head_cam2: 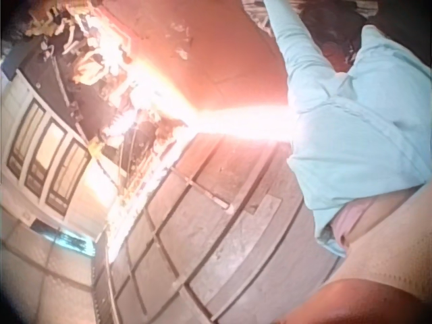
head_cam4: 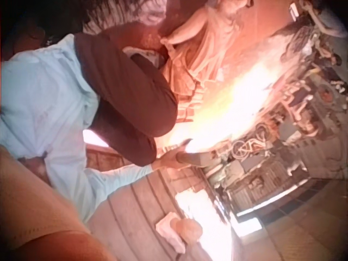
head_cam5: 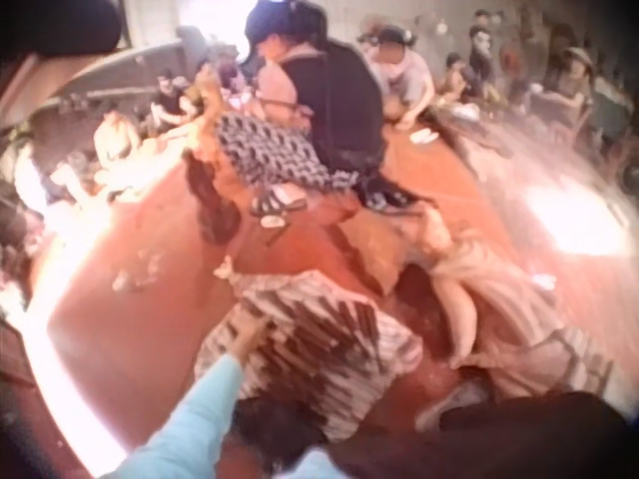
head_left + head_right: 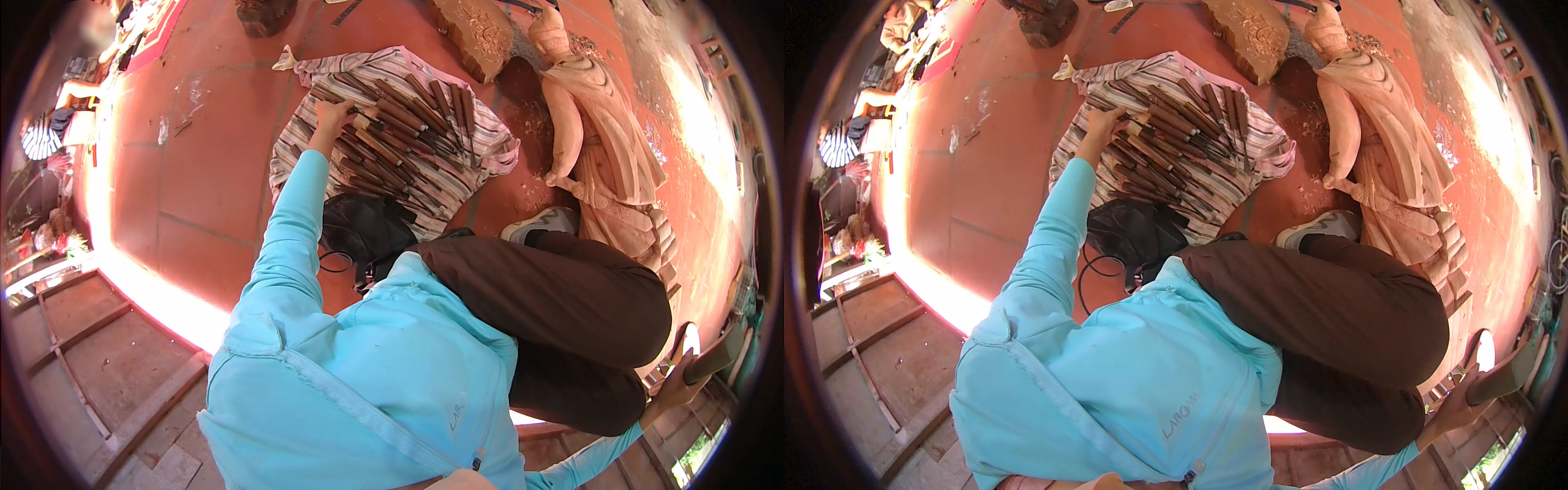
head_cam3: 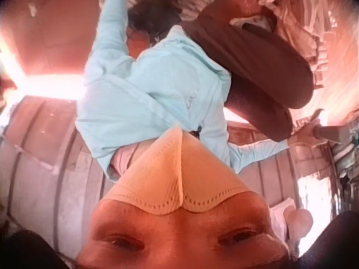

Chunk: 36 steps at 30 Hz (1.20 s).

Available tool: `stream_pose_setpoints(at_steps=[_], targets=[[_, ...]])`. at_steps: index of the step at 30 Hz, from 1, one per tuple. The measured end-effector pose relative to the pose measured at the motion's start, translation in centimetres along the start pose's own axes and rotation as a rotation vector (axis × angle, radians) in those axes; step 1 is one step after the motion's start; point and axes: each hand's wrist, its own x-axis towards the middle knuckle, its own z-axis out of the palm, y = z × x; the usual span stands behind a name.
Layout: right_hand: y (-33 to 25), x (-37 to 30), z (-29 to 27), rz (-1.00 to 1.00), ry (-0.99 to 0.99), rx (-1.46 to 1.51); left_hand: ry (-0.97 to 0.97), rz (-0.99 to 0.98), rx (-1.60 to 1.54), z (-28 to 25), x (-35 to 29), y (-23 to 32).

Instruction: The person sits cross-legged on the floor and carves a large piece of wood using a chisel and a mallet. They repeatedly strike the chisel to shape the wood, occasionally pausing to adjust their grip or inspect the work.

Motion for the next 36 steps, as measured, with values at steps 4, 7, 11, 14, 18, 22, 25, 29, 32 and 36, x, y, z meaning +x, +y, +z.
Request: stream_pose_setpoints(at_steps=[4, 7, 11, 14, 18, 22, 25, 29, 32, 36], targets=[[0.8, 0.1, -0.2, -0.157, 0.057, -0.037, 0.104, 0.054, 0.280, 1.3, -0.6, -0.7], [0.1, 0.6, -0.7, -0.193, 0.054, -0.127, 0.075, 0.170, 0.490, 2.2, -2.8, -1.2], [0.4, 0.6, -0.4, -0.200, 0.055, -0.143, 0.005, 0.326, 0.770, 2.6, -5.5, -1.3], [0.7, 0.7, -0.6, -0.184, 0.046, -0.177, 0.001, 0.392, 0.932, 3.3, -6.9, -1.8], [0.0, 0.5, -0.4, -0.173, 0.049, -0.173, 0.072, 0.514, 1.093, 4.1, -8.3, -2.7], [0.2, 0.4, -0.6, -0.197, 0.045, -0.179, 0.205, 0.845, 1.108, 6.1, -10.8, -3.9], [0.9, 0.3, -0.8, -0.184, 0.039, -0.136, 0.142, 0.921, 1.086, 7.2, -11.8, -4.4], [1.0, 0.3, -0.9, -0.172, 0.060, -0.135, -0.011, 0.613, 0.808, 9.7, -10.9, -4.8], [-0.9, -0.4, -0.2, 0.054, -0.004, -0.110, -0.008, 0.586, 0.724, 9.7, -7.1, -5.2], [-0.6, 0.0, 0.7, -0.212, 0.139, -0.253, -0.042, 0.615, 0.690, 8.7, -1.6, -6.2]])
